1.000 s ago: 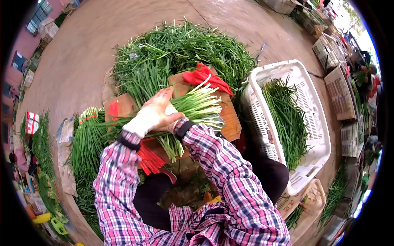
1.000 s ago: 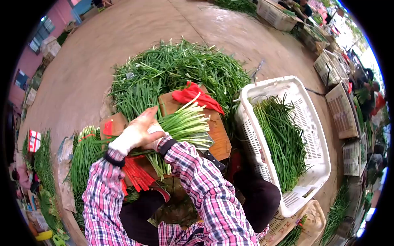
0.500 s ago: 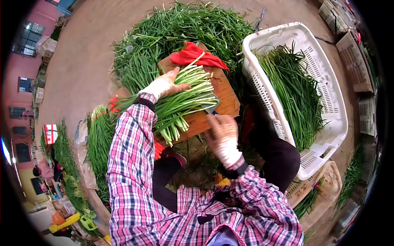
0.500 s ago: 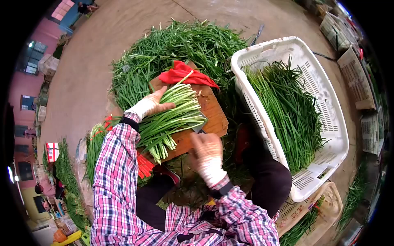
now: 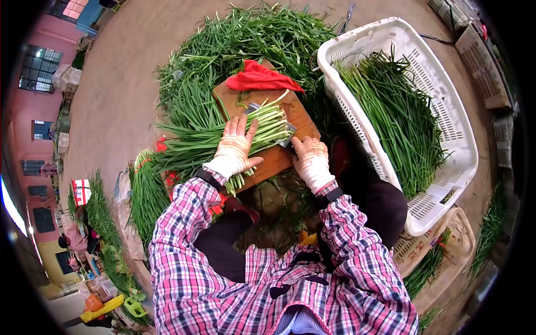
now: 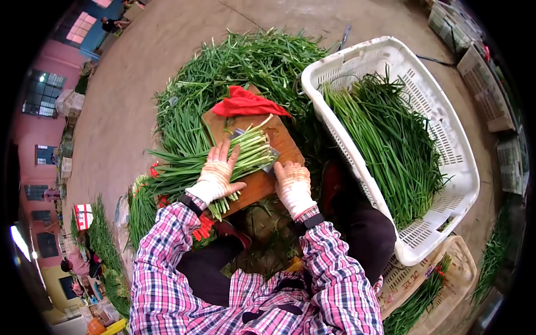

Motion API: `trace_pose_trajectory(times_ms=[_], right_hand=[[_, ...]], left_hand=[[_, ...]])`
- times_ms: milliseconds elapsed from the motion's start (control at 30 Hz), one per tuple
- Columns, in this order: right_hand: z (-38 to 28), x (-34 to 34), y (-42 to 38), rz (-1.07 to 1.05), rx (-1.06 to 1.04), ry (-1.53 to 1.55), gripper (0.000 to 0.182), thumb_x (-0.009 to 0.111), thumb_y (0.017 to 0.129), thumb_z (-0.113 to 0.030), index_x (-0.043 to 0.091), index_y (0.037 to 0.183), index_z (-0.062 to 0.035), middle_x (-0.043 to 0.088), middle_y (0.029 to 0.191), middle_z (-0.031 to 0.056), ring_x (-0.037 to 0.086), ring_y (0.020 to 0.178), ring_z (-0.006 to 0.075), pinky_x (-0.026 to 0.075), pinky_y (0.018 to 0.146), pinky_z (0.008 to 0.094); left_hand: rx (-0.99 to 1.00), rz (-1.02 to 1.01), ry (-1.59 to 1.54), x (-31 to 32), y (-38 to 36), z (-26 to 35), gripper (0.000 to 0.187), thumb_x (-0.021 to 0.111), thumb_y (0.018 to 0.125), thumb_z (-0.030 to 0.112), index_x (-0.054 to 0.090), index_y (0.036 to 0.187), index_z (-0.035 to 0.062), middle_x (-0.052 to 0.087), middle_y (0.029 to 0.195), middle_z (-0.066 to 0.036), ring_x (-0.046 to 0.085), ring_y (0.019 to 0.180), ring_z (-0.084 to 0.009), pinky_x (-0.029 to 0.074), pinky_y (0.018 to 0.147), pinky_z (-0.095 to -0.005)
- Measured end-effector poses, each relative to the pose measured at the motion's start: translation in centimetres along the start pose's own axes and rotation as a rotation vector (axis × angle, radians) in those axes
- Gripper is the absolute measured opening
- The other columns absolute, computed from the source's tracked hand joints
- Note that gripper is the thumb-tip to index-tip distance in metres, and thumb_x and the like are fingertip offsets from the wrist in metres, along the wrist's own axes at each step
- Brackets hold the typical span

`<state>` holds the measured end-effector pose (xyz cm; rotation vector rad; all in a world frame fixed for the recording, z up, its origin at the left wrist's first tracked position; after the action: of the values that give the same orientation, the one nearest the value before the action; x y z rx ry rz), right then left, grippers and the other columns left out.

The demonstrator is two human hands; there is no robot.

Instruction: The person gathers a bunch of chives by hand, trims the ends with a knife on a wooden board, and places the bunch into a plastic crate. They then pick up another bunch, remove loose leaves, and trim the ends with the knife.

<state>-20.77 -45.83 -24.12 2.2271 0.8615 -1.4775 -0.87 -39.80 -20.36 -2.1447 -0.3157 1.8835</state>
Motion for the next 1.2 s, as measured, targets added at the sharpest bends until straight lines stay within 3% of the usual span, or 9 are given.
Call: trace_pose_trajectory(times_ms=[167,333,467,533,600,733,833,967,1200], right_hand=[[0.0,-0.9,0.1,0.01,0.001,0.102,0.033,0.071,0.071,-0.014,0.056,0.101,-0.0092,0.061,0.094,0.0148,0.064,0.085,0.0327,0.051,0.073,0.0448],[0.3,-5.2,-4.1,0.161,-0.122,0.17,0.034,0.068,0.068,-0.009,0.053,0.099,-0.0075,0.06,0.083,0.0127,0.063,0.08,0.0327,0.051,0.069,0.0434],[1.5,-9.4,-7.9,0.096,0.054,0.161,0.027,0.063,0.071,-0.009,0.058,0.098,-0.007,0.063,0.087,0.0143,0.065,0.08,0.0331,0.052,0.072,0.0431],[2.2,-10.6,-9.6,0.143,0.185,0.28,0.031,0.061,0.076,-0.011,0.06,0.107,-0.0069,0.067,0.095,0.0174,0.065,0.084,0.036,0.053,0.075,0.0415],[3.0,-10.6,-10.9,0.027,0.489,0.701,0.037,0.063,0.086,-0.018,0.058,0.121,-0.0071,0.068,0.09,0.0122,0.066,0.074,0.0253,0.053,0.073,0.0338],[-0.3,-9.1,-11.7,0.058,0.469,1.422,0.051,0.057,0.096,-0.023,0.041,0.14,-0.0061,0.053,0.071,-0.0021,0.046,0.053,0.005,0.04,0.047,0.0207],[-1.8,-6.5,-9.8,0.054,0.454,1.312,0.051,0.053,0.098,-0.019,0.037,0.146,-0.0121,0.053,0.071,-0.0026,0.046,0.054,0.0049,0.041,0.05,0.0197],[-3.3,-4.4,-7.8,0.113,0.233,0.917,0.047,0.053,0.098,-0.017,0.04,0.143,-0.0108,0.059,0.076,0.0091,0.051,0.064,0.0152,0.047,0.062,0.0294],[-4.1,0.3,-5.9,0.037,0.266,1.135,0.042,0.052,0.099,-0.015,0.044,0.14,-0.0082,0.055,0.079,0.0037,0.045,0.067,0.0105,0.043,0.063,0.0243]], left_hand=[[-0.127,0.042,-0.098,0.0,2.4,-1.7,0.11,0.078,0.068,0.048,0.018,0.15,0.0038,0.029,0.148,-0.024,0.031,0.136,-0.039,0.026,0.113,-0.0474],[-0.234,-0.042,-0.253,0.4,4.4,-4.3,0.107,0.077,0.069,0.049,0.022,0.148,0.0036,0.045,0.138,-0.022,0.046,0.127,-0.0331,0.036,0.108,-0.0395],[-0.281,-0.217,-0.324,-0.8,5.2,-4.5,0.101,0.078,0.068,0.048,0.029,0.144,0.0035,0.051,0.134,-0.022,0.047,0.128,-0.032,0.039,0.105,-0.0401],[-0.244,-0.142,-0.328,-0.4,4.9,-4.4,0.089,0.079,0.068,0.044,0.038,0.138,0.0054,0.054,0.131,-0.018,0.049,0.126,-0.0311,0.036,0.106,-0.0395],[-0.225,-0.032,-0.276,0.5,4.2,-3.4,0.087,0.079,0.069,0.041,0.039,0.138,0.0054,0.052,0.133,-0.016,0.048,0.126,-0.0305,0.035,0.106,-0.04],[-0.213,0.104,-0.112,1.6,2.9,-1.7,0.092,0.08,0.07,0.041,0.034,0.14,0.0018,0.047,0.133,-0.017,0.044,0.126,-0.0303,0.032,0.106,-0.043],[-0.211,0.075,-0.152,1.6,3.4,-2.2,0.091,0.08,0.071,0.04,0.034,0.139,0.0018,0.049,0.129,-0.017,0.048,0.121,-0.0309,0.036,0.103,-0.0429],[-0.266,-0.011,-0.185,1.8,4.1,-2.7,0.087,0.078,0.074,0.04,0.033,0.139,0.002,0.053,0.122,-0.016,0.054,0.114,-0.0309,0.043,0.095,-0.0422],[-0.314,-0.064,-0.182,1.8,4.5,-2.7,0.085,0.078,0.074,0.038,0.035,0.137,0.0023,0.054,0.121,-0.016,0.054,0.114,-0.0308,0.044,0.094,-0.0437]])
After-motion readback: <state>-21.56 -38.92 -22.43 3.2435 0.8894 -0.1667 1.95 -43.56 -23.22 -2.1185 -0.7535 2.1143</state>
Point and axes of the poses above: each hand's wrist, its own y-axis towards the middle knuckle, its own x-axis out of the palm, z = x × y, the point moved 4 cm from there along y, towards the middle knuckle
